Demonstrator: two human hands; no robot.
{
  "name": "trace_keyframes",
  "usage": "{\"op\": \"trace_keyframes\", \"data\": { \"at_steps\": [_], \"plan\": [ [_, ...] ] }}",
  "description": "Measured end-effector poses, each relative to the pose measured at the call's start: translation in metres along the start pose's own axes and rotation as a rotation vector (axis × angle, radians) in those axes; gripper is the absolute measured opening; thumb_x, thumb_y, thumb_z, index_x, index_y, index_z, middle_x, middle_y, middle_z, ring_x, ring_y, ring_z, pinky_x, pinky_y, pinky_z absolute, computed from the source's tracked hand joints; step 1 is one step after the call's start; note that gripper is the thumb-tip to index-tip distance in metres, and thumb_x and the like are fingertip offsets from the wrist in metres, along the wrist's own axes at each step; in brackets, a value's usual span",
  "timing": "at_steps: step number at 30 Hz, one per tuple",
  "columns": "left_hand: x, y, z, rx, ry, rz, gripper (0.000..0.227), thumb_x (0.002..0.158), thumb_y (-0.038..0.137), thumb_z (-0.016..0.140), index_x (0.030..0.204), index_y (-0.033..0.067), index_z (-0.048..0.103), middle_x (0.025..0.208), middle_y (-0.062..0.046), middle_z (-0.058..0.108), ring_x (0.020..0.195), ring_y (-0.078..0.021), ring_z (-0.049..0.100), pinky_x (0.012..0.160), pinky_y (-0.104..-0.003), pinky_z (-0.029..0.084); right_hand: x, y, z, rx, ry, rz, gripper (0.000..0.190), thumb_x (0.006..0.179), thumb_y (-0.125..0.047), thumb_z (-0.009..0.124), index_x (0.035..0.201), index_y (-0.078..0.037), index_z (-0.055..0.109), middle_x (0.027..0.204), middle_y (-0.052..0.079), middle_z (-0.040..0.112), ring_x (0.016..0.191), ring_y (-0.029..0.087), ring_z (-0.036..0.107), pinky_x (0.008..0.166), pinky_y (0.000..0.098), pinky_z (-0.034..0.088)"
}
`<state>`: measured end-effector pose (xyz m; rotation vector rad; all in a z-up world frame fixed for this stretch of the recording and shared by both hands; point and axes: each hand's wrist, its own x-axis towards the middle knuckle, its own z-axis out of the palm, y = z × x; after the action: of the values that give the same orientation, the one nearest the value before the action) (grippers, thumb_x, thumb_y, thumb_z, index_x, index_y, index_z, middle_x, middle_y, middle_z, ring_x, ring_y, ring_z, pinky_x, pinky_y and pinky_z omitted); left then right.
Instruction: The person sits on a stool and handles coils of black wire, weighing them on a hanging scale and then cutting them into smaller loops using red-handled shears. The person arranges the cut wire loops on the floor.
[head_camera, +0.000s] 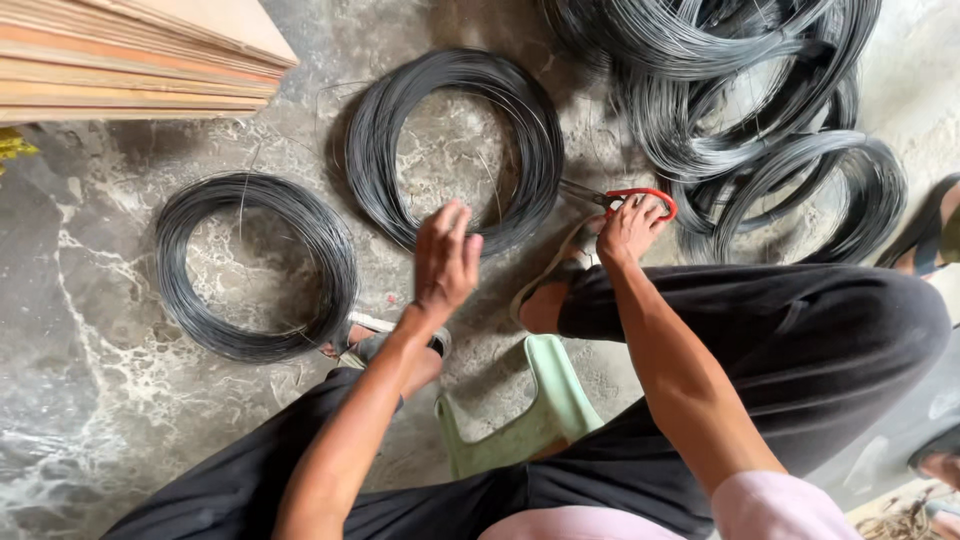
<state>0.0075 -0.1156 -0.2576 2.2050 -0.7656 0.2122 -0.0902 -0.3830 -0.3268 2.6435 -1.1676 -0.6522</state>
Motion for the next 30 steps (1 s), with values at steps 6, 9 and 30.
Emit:
{"op": "trace_keyframes", "data": {
  "at_steps": [6,9,30],
  "plan": [
    [0.031,0.063,0.027,0.087,-0.055,-0.038,0.054,0.091,0.027,0.048,0.135,-0.0024,0.033,0.136,-0.022,0.037,0.123,-0.0321,0.042,0.102,-0.041,0.034,-0.011,0.010,-0.040,-0.130,0.190,-0.196,0.021,0.084,-0.020,0.057,0.103,-0.011,0.059,0.107,0.013,0.049,0.104,0.028,0.040,0.088,0.0421,0.025],
    [0.031,0.073,0.041,0.168,-0.165,-0.108,0.056,0.094,0.024,0.044,0.138,-0.0040,0.026,0.140,-0.023,0.032,0.128,-0.0330,0.036,0.106,-0.041,0.029,-0.022,0.016,-0.050,-0.094,0.159,-0.273,0.022,0.078,-0.020,0.059,0.095,-0.008,0.059,0.096,0.012,0.050,0.094,0.028,0.045,0.084,0.0409,0.029],
    [0.059,0.056,-0.057,-0.549,-0.397,-0.325,0.063,0.091,0.025,0.048,0.142,0.0050,0.018,0.141,-0.008,0.038,0.126,-0.0229,0.041,0.105,-0.028,0.027,-0.112,-0.088,-0.184,1.242,-0.942,-0.600,0.069,0.078,-0.045,0.057,0.136,-0.016,0.032,0.122,0.021,0.047,0.109,0.031,0.048,0.098,0.0413,0.035]
  ]
}}
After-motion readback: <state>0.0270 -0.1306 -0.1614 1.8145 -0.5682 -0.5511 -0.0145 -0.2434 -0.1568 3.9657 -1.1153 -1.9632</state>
